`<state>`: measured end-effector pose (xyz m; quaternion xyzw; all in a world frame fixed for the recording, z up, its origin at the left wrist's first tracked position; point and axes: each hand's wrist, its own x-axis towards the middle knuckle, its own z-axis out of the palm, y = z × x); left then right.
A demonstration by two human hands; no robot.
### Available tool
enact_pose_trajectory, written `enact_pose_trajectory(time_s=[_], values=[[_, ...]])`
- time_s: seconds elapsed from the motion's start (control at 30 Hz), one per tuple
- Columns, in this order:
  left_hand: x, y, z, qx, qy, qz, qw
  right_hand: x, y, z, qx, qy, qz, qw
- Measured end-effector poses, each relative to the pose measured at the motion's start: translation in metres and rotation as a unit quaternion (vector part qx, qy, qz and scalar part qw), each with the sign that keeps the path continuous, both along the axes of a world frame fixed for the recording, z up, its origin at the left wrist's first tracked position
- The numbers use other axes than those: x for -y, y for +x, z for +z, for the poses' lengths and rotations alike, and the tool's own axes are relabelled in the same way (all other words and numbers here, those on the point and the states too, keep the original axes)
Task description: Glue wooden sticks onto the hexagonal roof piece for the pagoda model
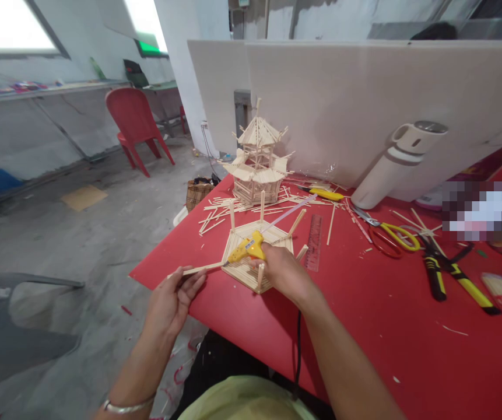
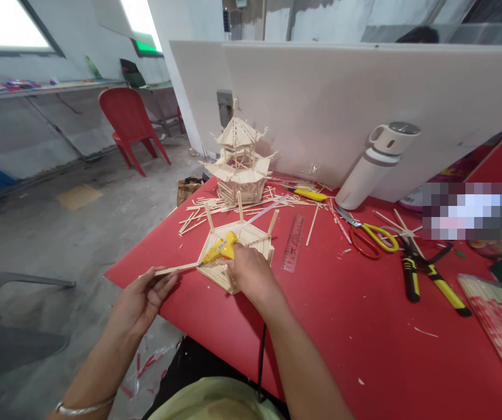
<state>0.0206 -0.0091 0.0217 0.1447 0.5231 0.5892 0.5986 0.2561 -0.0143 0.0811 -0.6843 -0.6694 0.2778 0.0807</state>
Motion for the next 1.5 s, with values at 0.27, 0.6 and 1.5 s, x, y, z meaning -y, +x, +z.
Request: enact_pose_trajectory(time_s=[0.27, 0.6, 1.5], values=[[0.0012, -0.0007, 0.0007, 0.003, 0.005, 0.003, 1.000, -0.0014, -0.0003, -0.0072, 0.016, 0.001, -0.004, 1.000], [0.0016, -0.0005, -0.0019, 0.000, 0.011, 0.003, 1.000, -0.0008, -0.0017, -0.0052, 0.004, -0.004, -0.012, 1.000], [0.0019, 0.0018, -0.0007, -0.001, 0.015, 0.016, 1.000, 0.0010, -0.0010, -0.0011, -0.017, -0.004, -0.013, 1.000]])
